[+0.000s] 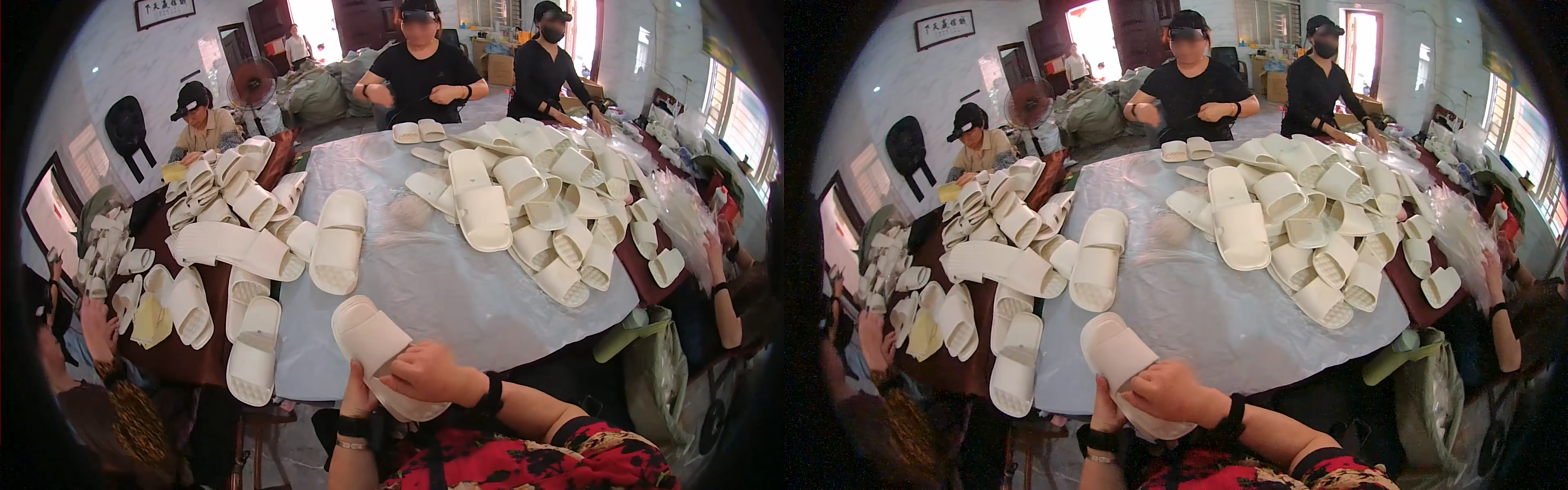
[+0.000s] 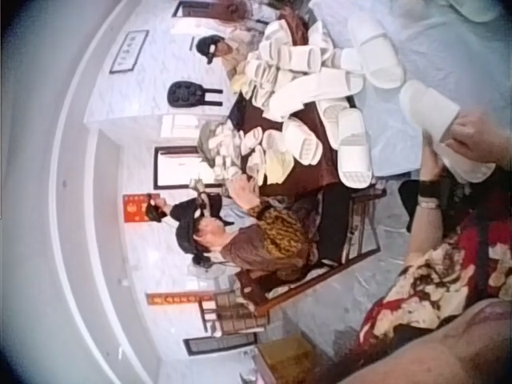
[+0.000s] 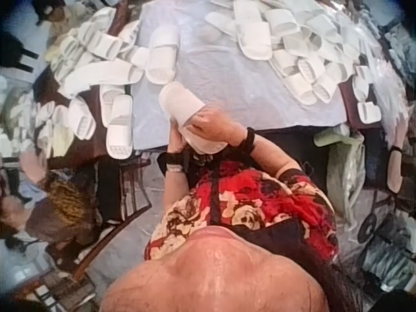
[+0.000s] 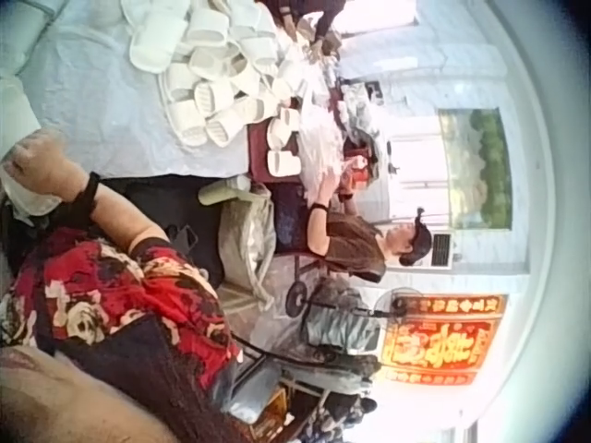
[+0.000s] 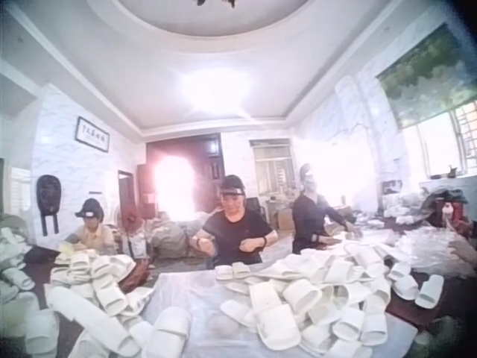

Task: Inspecting manufactured slippers and packing them into plastic bags in a workshop.

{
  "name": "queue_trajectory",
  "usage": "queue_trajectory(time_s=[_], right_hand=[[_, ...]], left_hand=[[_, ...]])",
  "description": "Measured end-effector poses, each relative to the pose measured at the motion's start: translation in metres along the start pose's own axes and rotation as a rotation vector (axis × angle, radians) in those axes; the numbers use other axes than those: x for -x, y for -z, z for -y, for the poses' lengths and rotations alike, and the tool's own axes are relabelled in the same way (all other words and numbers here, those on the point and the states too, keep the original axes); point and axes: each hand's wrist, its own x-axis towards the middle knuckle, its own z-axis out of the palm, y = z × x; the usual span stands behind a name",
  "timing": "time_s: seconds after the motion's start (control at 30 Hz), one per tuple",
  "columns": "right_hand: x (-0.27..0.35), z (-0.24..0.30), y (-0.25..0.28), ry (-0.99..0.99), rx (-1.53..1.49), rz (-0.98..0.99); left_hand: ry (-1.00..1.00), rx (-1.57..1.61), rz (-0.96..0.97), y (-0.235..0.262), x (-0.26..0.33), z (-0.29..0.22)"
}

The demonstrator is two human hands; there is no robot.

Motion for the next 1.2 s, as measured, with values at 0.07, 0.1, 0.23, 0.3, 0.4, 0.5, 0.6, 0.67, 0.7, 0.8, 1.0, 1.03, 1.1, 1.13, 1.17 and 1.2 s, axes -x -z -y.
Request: queue_trajectory(time_s=[0.07,0.1,0.23,0.3,0.4,0.5,0.6,0.67,0.7,0.8,1.0,1.03,1.1,1.13,1.17,1.2], right_hand=[[-0.002,0.0,-0.003,0.031,0.007,0.02],[-0.006,-0.001,-0.002,0.034,-0.015,0.016],[-0.008,-0.008,0.001,-0.01,0.015,0.063],[-0.003,-0.007,-0.004,0.023,0.01,0.034],[-0.007,-0.008,-0.002,0.098,-0.034,0.031],[-0.01,-0.001,0.006,0.178,-0.064,0.246],[-0.009,0.0,0.025,0.254,0.016,0.568],[-0.011,-0.006,0.038,0.243,0.103,0.718],[-0.018,-0.003,0.04,0.276,0.075,0.759],[-0.047,0.0,0.047,0.342,0.226,1.032],[-0.04,-0.038,0.051,0.545,0.769,0.935],[-0.036,-0.042,0.052,0.437,0.739,0.947],[-0.025,-0.045,0.048,0.255,0.686,0.968],[-0.019,-0.046,0.042,0.265,0.683,0.969],[-0.011,-0.047,0.037,0.193,0.636,0.877],[-0.004,-0.047,0.031,0.124,0.587,0.786]], left_hand=[[0.015,0.018,0.005,0.012,-0.007,0.0],[0.034,0.033,0.013,0.017,-0.01,0.0],[0.006,-0.019,0.09,-0.002,-0.007,-0.005],[-0.027,-0.09,-0.019,-0.032,-0.001,-0.019],[-0.057,-0.142,-0.034,-0.025,-0.006,-0.028],[-0.164,0.108,-0.13,-0.015,-0.012,-0.04],[-0.027,0.351,0.215,0.033,-0.029,-0.045],[-0.047,0.371,0.11,0.021,-0.032,-0.048],[-0.012,0.374,0.018,0.017,-0.03,-0.048],[-0.075,0.279,-0.04,0.02,-0.027,-0.05],[-0.008,0.256,-0.062,0.034,-0.034,-0.046],[-0.013,0.261,-0.074,0.034,-0.03,-0.045],[-0.021,0.224,-0.092,0.029,-0.03,-0.045],[-0.029,0.227,-0.098,0.029,-0.031,-0.045],[-0.026,0.225,-0.081,0.027,-0.034,-0.045],[-0.026,0.226,-0.067,0.025,-0.035,-0.044]])
